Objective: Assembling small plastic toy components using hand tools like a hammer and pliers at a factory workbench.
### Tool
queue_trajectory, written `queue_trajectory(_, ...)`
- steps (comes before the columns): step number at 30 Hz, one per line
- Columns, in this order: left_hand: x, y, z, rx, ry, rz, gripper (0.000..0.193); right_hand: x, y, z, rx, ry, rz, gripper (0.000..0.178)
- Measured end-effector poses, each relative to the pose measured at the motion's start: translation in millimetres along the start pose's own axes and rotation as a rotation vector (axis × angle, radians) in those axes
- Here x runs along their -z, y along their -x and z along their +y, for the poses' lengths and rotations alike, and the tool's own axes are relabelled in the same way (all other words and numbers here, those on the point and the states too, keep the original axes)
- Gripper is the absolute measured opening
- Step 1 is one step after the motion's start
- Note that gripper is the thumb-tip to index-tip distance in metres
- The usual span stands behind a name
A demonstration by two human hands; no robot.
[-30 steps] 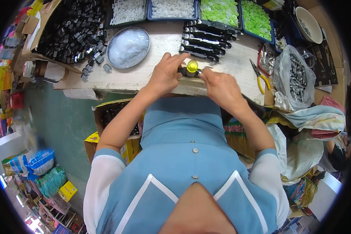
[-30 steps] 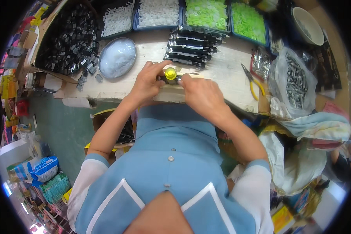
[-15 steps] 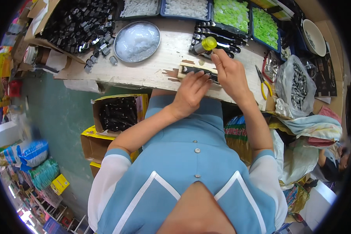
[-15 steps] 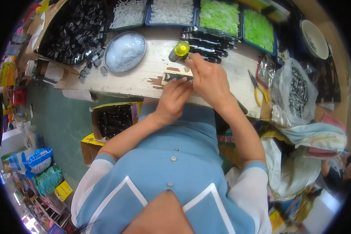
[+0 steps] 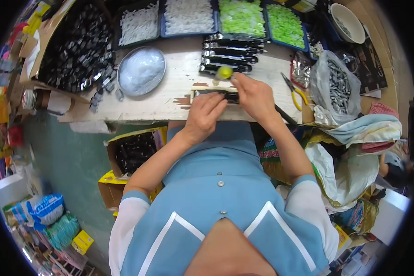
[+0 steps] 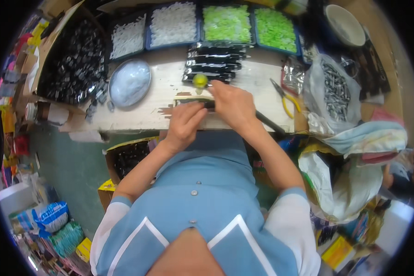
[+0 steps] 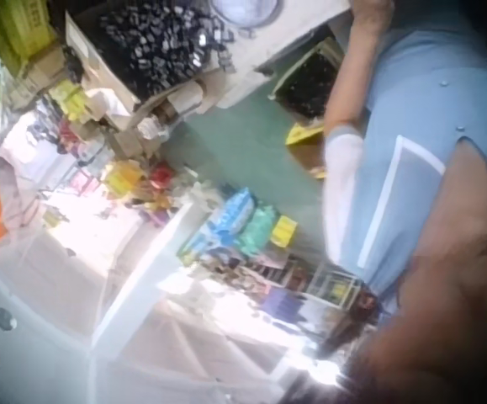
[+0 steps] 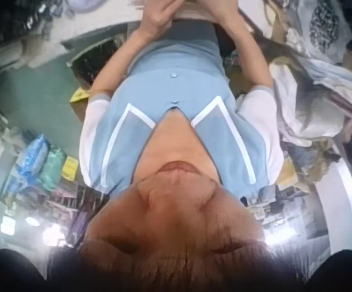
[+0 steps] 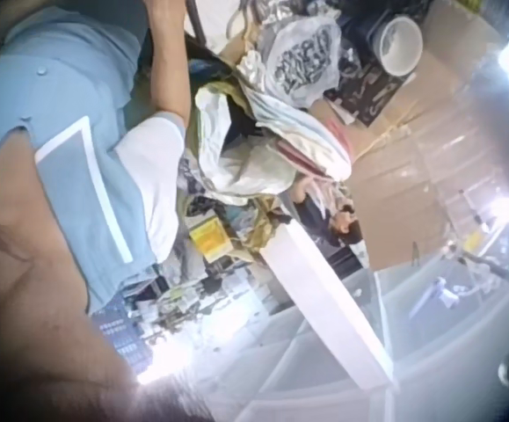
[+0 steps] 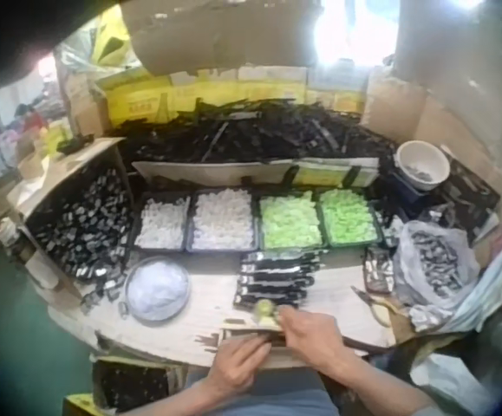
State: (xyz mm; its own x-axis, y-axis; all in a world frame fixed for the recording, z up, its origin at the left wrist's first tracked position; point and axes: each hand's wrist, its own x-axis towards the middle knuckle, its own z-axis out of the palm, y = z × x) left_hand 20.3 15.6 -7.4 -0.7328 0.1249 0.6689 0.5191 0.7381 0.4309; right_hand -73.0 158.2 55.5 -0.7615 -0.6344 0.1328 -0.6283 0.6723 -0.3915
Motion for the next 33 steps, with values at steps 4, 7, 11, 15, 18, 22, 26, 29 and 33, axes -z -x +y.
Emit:
queue_trajectory(4,5,-25,-5,0.024,-0.086,-0.038,0.035,6,32,40,-0.104,0.159,0.321,0.013)
queue_trajectory(7,-3,-27,-16,-0.015,-0.056,-0.159,0.034,-3,45,65,-0.170,0.321,0.287,0.012)
queue_trajectory(11,6,-33,-18,-0.006,-0.036,-0.224,0.033,-1,56,100,-0.143,0.277,0.284,0.009)
queue_trajectory(15,31,-45,-8,0.465,0.554,-0.043,0.029,39,70,123,-0.305,0.551,0.297,0.017)
queue_trajectory(18,35,-46,-6,0.917,1.255,0.203,0.031,38,71,132,-0.401,0.625,0.158,0.023)
queue_trajectory(22,38,-41,-2,1.003,1.389,0.185,0.033,32,62,131,-0.413,0.636,0.141,0.023)
queue_trajectory(26,45,-35,8,1.025,1.384,0.115,0.034,24,70,145,-0.292,0.510,0.323,0.018)
queue_trajectory(29,44,-30,10,1.044,1.386,0.057,0.031,19,81,166,-0.222,0.313,0.371,0.016)
queue_trajectory(33,40,-25,12,1.033,1.389,-0.015,0.027,33,89,176,-0.265,-0.224,0.384,0.012)
